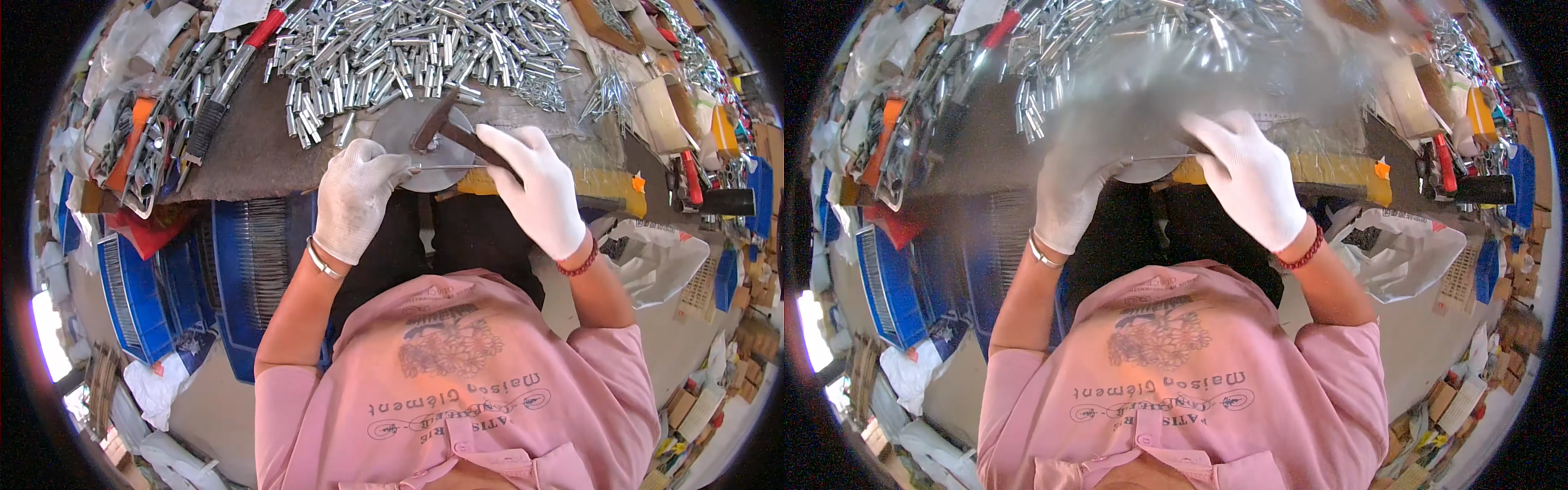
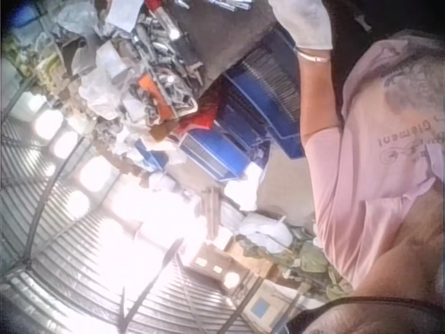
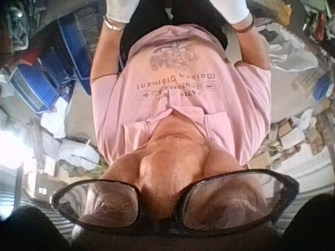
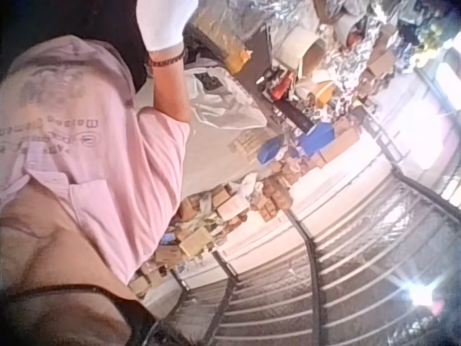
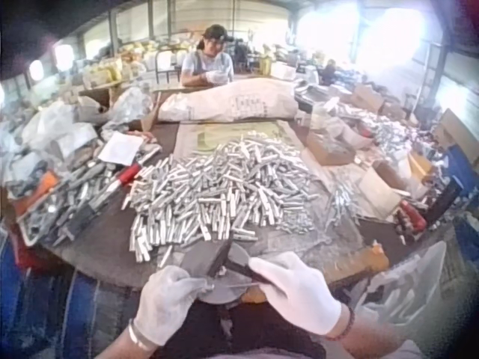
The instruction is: Assembling metal pins into circular plates and sorting the finished parts into storage bins.
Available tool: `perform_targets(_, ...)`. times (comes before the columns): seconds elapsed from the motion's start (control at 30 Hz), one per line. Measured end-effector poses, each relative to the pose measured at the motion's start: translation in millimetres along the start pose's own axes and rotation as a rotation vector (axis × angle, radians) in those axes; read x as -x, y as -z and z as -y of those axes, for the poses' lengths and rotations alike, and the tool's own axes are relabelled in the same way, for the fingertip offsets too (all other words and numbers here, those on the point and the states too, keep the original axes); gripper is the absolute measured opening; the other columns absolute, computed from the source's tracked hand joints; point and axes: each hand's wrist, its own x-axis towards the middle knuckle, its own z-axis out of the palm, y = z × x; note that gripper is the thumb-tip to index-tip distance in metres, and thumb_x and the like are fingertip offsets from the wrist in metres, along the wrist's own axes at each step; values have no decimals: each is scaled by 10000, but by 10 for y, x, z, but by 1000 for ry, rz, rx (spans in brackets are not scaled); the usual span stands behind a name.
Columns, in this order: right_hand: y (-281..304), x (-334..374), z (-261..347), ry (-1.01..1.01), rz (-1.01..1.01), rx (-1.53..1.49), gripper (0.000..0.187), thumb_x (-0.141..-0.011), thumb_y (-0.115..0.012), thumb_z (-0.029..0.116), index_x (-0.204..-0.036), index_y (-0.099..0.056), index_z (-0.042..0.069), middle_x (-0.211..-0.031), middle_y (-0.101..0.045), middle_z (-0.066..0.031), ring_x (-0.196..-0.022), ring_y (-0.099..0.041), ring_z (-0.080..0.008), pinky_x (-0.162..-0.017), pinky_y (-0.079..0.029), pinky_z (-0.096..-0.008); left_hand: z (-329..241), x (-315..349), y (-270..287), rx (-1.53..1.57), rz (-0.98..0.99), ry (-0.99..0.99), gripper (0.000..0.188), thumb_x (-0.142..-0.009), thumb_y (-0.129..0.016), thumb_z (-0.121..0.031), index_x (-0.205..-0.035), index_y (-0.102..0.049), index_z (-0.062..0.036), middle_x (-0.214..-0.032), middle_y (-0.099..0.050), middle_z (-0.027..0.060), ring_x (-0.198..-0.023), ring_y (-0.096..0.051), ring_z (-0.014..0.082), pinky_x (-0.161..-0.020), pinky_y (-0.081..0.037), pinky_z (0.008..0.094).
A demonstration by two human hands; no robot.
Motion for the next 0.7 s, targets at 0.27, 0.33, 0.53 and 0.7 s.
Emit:
perform_targets(0.27, -18, 273, 77, 163, 180, 216, 458, -950, -676, 20, -1357, -728, 225, -973, -654, -76, -828, -707, -290, -735, -583, -412, 44, -8, -3, 107, 24, 34, 224, -770, -838, -21, -973, -784, -99, -888, -656, 93, -834, -688, 318, -719, -562, 421)
perform_targets(0.33, 6, 200, 102, 109, 166, 168, 463, -949, -680, 20, -1364, -723, 220, -988, -655, -87, -857, -706, -305, -750, -582, -411, 36, -23, 12, 82, 38, 29, 221, -771, -839, -23, -973, -787, -94, -884, -655, 95, -833, -687, 318, -721, -560, 422)
perform_targets(0.53, -41, -87, -27, 69, 145, 56, 427, -908, -747, 70, -1324, -718, 160, -1040, -649, -124, -934, -687, -350, -803, -569, -426, 18, -32, 63, 146, 54, 30, 176, -786, -847, -39, -950, -792, -75, -884, -656, 98, -824, -679, 316, -711, -547, 413)
perform_targets(0.7, -138, 2, 169, 125, 147, 192, 180, -834, -827, 190, -935, -700, 112, -956, -658, -76, -895, -679, -311, -768, -557, -428, 26, -8, 47, 146, 31, -10, 173, -788, -853, -45, -949, -795, -69, -879, -658, 100, -821, -678, 315, -708, -542, 405)
